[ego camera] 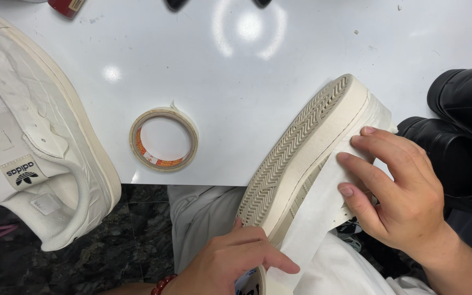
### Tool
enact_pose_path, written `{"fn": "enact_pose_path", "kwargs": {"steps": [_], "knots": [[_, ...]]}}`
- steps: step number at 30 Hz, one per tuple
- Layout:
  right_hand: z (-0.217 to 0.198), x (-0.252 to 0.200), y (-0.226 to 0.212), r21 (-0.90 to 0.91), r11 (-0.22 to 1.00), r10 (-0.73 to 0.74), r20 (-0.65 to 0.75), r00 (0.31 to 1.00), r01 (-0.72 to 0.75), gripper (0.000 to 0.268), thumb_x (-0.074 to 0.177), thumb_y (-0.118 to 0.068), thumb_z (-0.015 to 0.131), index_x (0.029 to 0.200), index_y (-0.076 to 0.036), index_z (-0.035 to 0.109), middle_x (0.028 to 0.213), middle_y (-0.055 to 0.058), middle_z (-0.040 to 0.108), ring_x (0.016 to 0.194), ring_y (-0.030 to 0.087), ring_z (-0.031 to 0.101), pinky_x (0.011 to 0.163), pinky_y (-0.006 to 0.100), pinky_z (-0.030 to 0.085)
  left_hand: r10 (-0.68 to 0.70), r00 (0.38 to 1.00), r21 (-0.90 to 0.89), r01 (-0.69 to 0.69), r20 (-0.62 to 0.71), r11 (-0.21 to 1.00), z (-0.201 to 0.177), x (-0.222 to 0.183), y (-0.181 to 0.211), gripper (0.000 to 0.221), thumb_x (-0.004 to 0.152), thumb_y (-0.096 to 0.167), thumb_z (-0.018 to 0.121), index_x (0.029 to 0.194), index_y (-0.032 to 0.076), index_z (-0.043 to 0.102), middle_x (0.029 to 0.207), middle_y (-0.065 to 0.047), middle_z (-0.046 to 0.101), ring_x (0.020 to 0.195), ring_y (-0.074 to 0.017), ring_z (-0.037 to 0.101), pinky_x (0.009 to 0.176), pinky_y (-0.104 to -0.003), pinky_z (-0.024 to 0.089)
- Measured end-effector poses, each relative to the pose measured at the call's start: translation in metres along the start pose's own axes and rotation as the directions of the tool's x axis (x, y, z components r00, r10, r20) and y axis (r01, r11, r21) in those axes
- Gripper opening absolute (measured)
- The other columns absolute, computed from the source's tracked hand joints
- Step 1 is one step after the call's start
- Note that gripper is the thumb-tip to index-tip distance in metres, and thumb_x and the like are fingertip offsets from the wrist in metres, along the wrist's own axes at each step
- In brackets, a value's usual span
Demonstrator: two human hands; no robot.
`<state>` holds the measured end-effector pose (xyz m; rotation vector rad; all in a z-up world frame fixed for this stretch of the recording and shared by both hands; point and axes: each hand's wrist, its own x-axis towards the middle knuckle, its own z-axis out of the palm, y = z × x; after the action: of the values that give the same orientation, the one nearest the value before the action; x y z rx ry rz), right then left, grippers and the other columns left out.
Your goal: Applying masking tape to white sneakers to prepare for painting or repair.
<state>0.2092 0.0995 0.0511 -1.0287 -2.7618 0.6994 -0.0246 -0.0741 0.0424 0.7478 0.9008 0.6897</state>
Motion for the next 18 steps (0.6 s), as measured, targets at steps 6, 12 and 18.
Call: {"fn": "enact_pose_path", "kwargs": {"steps": [6, 12, 18], "knots": [[0.001, -0.001, -0.004, -0.008, 1.000, 0.022, 0.015, 1.000, -0.022, 0.028, 0.083, -0.018, 0.074, 0.105, -0.001, 0.074, 0.115, 0.018, 0.068, 0.118, 0.034, 0.066, 0.100, 0.045, 0.052, 0.080, 0.994, 0.102, -0.073, -0.075, 0.992, 0.010, 0.000, -0.003, 0.033, 0.101, 0.042, 0.064, 0.103, 0.011, 0.073, 0.097, -0.005, 0.064, 0.113, -0.0214, 0.070, 0.126, -0.053, 0.032], [0.005, -0.005, -0.004, -0.063, 0.998, 0.012, 0.048, 0.999, -0.009, 0.036, 0.083, -0.026, 0.070, 0.109, -0.002, 0.075, 0.117, 0.019, 0.064, 0.120, 0.037, 0.059, 0.103, 0.047, 0.048, 0.140, 0.986, 0.219, -0.117, -0.092, 0.969, 0.018, 0.002, -0.007, 0.028, 0.105, 0.032, 0.057, 0.096, 0.010, 0.071, 0.088, -0.006, 0.057, 0.095, -0.0241, 0.067, 0.118, -0.054, 0.040], [0.010, -0.010, -0.004, -0.016, 0.999, 0.044, 0.028, 0.999, -0.043, 0.038, 0.087, -0.032, 0.068, 0.110, -0.004, 0.074, 0.121, 0.019, 0.058, 0.124, 0.036, 0.052, 0.105, 0.046, 0.044, 0.146, 0.985, 0.207, -0.125, -0.088, 0.970, 0.021, 0.004, -0.008, 0.023, 0.105, 0.024, 0.057, 0.094, 0.009, 0.071, 0.090, -0.006, 0.054, 0.093, -0.0258, 0.065, 0.118, -0.058, 0.038]]}}
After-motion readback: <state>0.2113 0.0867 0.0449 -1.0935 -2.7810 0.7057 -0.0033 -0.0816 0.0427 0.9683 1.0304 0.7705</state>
